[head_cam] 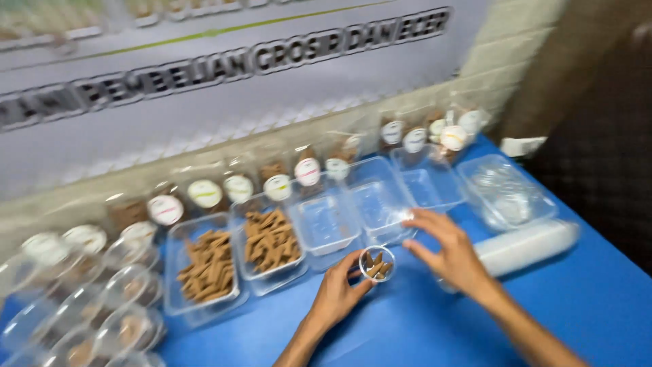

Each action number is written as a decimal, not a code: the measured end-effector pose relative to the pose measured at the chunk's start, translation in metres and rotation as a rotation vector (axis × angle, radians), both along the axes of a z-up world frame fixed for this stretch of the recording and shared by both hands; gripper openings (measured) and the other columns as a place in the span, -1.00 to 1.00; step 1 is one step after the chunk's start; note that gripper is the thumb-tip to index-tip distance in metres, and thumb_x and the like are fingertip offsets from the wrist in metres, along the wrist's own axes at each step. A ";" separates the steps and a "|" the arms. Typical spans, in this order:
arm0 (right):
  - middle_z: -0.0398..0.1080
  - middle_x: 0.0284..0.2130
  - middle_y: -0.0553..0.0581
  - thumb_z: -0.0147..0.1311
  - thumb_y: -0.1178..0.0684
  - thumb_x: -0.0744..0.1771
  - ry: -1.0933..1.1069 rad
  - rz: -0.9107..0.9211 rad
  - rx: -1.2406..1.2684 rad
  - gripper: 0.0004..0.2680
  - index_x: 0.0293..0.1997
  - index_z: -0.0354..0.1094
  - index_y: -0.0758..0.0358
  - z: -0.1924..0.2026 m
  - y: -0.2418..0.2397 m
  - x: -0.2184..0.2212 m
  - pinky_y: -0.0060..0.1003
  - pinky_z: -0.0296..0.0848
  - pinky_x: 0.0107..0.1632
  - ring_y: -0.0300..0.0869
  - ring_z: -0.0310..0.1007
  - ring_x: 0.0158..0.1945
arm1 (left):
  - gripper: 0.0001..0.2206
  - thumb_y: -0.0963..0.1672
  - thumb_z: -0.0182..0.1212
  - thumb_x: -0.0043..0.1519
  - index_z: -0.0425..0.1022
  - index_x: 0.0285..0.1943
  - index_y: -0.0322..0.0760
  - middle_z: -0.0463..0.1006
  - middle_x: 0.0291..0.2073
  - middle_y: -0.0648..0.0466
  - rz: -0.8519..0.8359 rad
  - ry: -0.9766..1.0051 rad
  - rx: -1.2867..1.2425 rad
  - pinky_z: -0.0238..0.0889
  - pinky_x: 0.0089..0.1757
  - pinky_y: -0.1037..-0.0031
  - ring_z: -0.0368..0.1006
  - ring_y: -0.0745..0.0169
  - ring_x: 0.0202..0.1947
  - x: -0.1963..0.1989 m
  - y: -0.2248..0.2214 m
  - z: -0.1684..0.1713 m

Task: The person packs small brown cylindrical incense sticks from clear plastic containers into small round plastic cups. They then place a clear plastic lid on each cup to seal it and set the finished product aside on the blue table.

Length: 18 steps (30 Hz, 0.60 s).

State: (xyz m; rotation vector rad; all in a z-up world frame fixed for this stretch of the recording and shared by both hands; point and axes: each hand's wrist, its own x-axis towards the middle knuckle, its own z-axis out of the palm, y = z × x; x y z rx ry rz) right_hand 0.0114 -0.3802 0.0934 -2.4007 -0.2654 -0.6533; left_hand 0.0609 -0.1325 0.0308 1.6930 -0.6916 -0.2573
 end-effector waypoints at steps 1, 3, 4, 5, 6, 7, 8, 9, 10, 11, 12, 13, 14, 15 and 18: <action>0.46 0.17 0.23 0.29 -0.01 0.27 0.004 0.031 0.006 -0.72 0.08 0.51 0.06 -0.006 0.018 0.001 -0.07 0.31 0.33 0.01 0.40 0.28 | -0.51 -0.19 0.39 0.13 0.42 0.28 -0.26 0.62 0.11 0.02 0.031 0.004 0.006 0.50 0.13 0.40 0.57 0.18 0.11 -0.002 0.012 0.000; 0.45 0.19 0.13 0.33 0.07 0.25 0.100 0.129 0.174 -0.71 0.08 0.52 0.08 -0.021 0.053 -0.003 -0.25 0.29 0.33 -0.12 0.45 0.26 | -0.45 -0.22 0.42 0.12 0.38 0.34 -0.32 0.58 0.16 -0.05 0.080 -0.042 -0.041 0.49 0.13 0.39 0.56 0.16 0.13 -0.008 0.034 -0.001; 0.45 0.19 0.13 0.33 0.07 0.25 0.110 0.153 0.177 -0.71 0.08 0.52 0.08 -0.024 0.067 -0.001 -0.25 0.29 0.33 -0.12 0.45 0.26 | -0.45 -0.22 0.42 0.12 0.38 0.34 -0.32 0.58 0.16 -0.05 0.105 -0.034 -0.036 0.49 0.13 0.39 0.56 0.16 0.13 -0.010 0.047 -0.004; 0.45 0.19 0.15 0.32 0.10 0.26 0.146 0.200 0.265 -0.72 0.08 0.52 0.10 -0.027 0.082 0.000 -0.29 0.35 0.27 -0.13 0.45 0.26 | -0.46 -0.21 0.42 0.13 0.38 0.33 -0.31 0.58 0.16 -0.05 0.133 -0.039 -0.023 0.48 0.14 0.40 0.57 0.16 0.13 -0.013 0.059 -0.008; 0.46 0.18 0.17 0.30 0.13 0.26 0.183 0.244 0.349 -0.73 0.07 0.53 0.12 -0.031 0.095 0.000 -0.33 0.41 0.22 -0.13 0.45 0.26 | -0.46 -0.19 0.43 0.13 0.38 0.32 -0.29 0.59 0.15 -0.05 0.159 -0.044 -0.012 0.47 0.14 0.42 0.58 0.16 0.12 -0.015 0.071 -0.011; 0.46 0.18 0.17 0.30 0.13 0.26 0.193 0.264 0.350 -0.73 0.07 0.53 0.12 -0.038 0.105 0.003 -0.33 0.41 0.22 -0.13 0.45 0.26 | -0.46 -0.19 0.43 0.13 0.38 0.32 -0.29 0.59 0.15 -0.05 0.181 -0.037 -0.009 0.47 0.14 0.42 0.58 0.16 0.12 -0.018 0.082 -0.016; 0.44 0.19 0.16 0.28 0.14 0.27 0.215 0.306 0.389 -0.73 0.08 0.51 0.13 -0.044 0.115 0.005 -0.31 0.44 0.19 -0.14 0.43 0.27 | -0.46 -0.20 0.44 0.11 0.39 0.31 -0.29 0.61 0.14 -0.05 0.225 -0.038 -0.008 0.45 0.15 0.42 0.59 0.15 0.12 -0.020 0.094 -0.020; 0.43 0.19 0.16 0.26 0.16 0.28 0.238 0.347 0.427 -0.73 0.09 0.50 0.13 -0.051 0.126 0.007 -0.30 0.47 0.15 -0.14 0.42 0.28 | -0.45 -0.22 0.45 0.09 0.40 0.30 -0.30 0.63 0.12 -0.05 0.270 -0.039 -0.007 0.43 0.16 0.41 0.59 0.15 0.12 -0.023 0.105 -0.024; 0.43 0.19 0.16 0.26 0.16 0.28 0.245 0.365 0.430 -0.73 0.09 0.50 0.13 -0.056 0.133 0.008 -0.30 0.47 0.15 -0.14 0.42 0.28 | -0.45 -0.22 0.45 0.09 0.40 0.30 -0.30 0.63 0.12 -0.05 0.288 -0.037 -0.003 0.43 0.16 0.41 0.59 0.15 0.12 -0.027 0.113 -0.022; 0.43 0.18 0.17 0.27 0.14 0.28 0.230 0.381 0.415 -0.73 0.09 0.50 0.13 -0.061 0.140 0.010 -0.29 0.43 0.21 -0.12 0.42 0.28 | -0.45 -0.18 0.46 0.08 0.43 0.30 -0.25 0.64 0.14 0.00 0.344 -0.028 0.077 0.37 0.15 0.45 0.58 0.18 0.15 -0.031 0.121 -0.021; 0.44 0.17 0.18 0.29 0.11 0.28 0.213 0.398 0.400 -0.73 0.09 0.50 0.13 -0.066 0.148 0.012 -0.28 0.38 0.26 -0.09 0.42 0.29 | -0.45 -0.14 0.46 0.07 0.46 0.30 -0.21 0.65 0.15 0.06 0.401 -0.019 0.155 0.31 0.15 0.49 0.56 0.22 0.18 -0.035 0.129 -0.020; 0.44 0.17 0.18 0.29 0.11 0.28 0.216 0.417 0.401 -0.73 0.09 0.50 0.13 -0.069 0.153 0.012 -0.28 0.38 0.26 -0.09 0.42 0.29 | -0.45 -0.14 0.46 0.07 0.46 0.30 -0.21 0.65 0.15 0.06 0.420 -0.018 0.158 0.31 0.15 0.49 0.56 0.22 0.18 -0.038 0.131 -0.020; 0.45 0.17 0.17 0.28 0.08 0.28 0.183 0.410 0.350 -0.74 0.08 0.50 0.12 -0.071 0.157 0.011 -0.22 0.33 0.28 -0.07 0.41 0.28 | -0.46 -0.14 0.45 0.08 0.45 0.30 -0.22 0.65 0.15 0.04 0.425 -0.031 0.151 0.31 0.14 0.47 0.56 0.19 0.17 -0.042 0.133 -0.021; 0.45 0.16 0.16 0.28 0.04 0.29 0.149 0.403 0.300 -0.74 0.08 0.50 0.11 -0.073 0.161 0.011 -0.16 0.29 0.31 -0.04 0.40 0.27 | -0.47 -0.15 0.43 0.08 0.45 0.29 -0.22 0.65 0.14 0.03 0.430 -0.044 0.143 0.31 0.14 0.46 0.56 0.17 0.17 -0.045 0.135 -0.021; 0.44 0.18 0.19 0.29 0.05 0.28 0.127 0.412 0.288 -0.73 0.09 0.49 0.13 -0.080 0.161 0.009 -0.15 0.30 0.30 -0.02 0.40 0.27 | -0.44 -0.13 0.47 0.09 0.42 0.32 -0.24 0.61 0.18 0.00 0.425 -0.054 0.142 0.30 0.16 0.43 0.53 0.13 0.20 -0.046 0.133 -0.026</action>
